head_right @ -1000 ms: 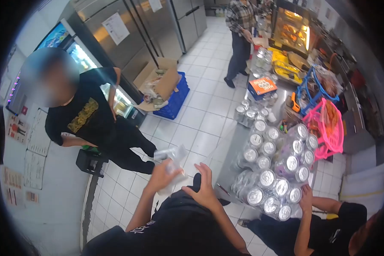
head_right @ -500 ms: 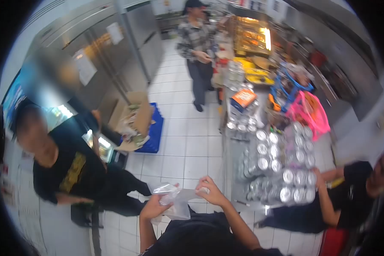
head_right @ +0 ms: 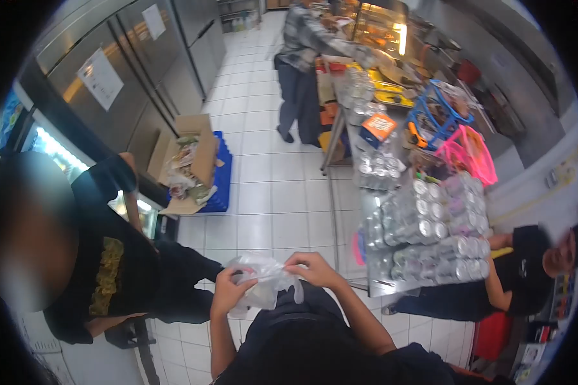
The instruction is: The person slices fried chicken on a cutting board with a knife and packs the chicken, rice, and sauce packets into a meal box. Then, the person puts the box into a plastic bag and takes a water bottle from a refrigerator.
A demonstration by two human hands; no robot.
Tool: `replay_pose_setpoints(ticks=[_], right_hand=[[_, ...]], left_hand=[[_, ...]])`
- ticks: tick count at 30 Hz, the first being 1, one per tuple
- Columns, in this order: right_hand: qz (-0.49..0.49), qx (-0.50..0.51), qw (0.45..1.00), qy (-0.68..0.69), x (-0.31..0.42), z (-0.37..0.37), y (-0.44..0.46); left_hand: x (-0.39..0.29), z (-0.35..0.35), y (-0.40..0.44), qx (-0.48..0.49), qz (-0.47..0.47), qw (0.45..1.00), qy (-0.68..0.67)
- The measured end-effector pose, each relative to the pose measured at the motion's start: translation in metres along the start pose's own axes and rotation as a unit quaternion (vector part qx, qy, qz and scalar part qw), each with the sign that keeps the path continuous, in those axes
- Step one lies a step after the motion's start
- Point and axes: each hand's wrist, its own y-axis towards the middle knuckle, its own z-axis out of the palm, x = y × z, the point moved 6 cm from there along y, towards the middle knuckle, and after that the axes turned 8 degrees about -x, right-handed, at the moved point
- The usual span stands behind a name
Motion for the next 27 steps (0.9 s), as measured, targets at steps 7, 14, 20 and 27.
replay_pose_setpoints(ticks=[7, 14, 20, 27], right_hand=[[0.001, -0.055, 0.98, 0.191, -0.023, 0.004, 0.056], [0.015, -0.103, 0.986, 0.133, -0.045, -0.032, 0.136], [-0.019, -0.09, 0.965, 0.245, -0.055, -0.114, 0.215], [-0.018, -0.223, 0.965, 0.137, -0.065, -0.198, 0.282]], left_hand=[[0.0, 0.0, 0.062, -0.06, -0.012, 0.995, 0.082], [-0.048, 0.024, 0.153, 0.033, 0.075, 0.986, 0.147], [-0.092, 0.048, 0.261, 0.125, 0.136, 0.964, 0.193], [-0.113, 0.091, 0.402, 0.219, 0.241, 0.914, 0.242]])
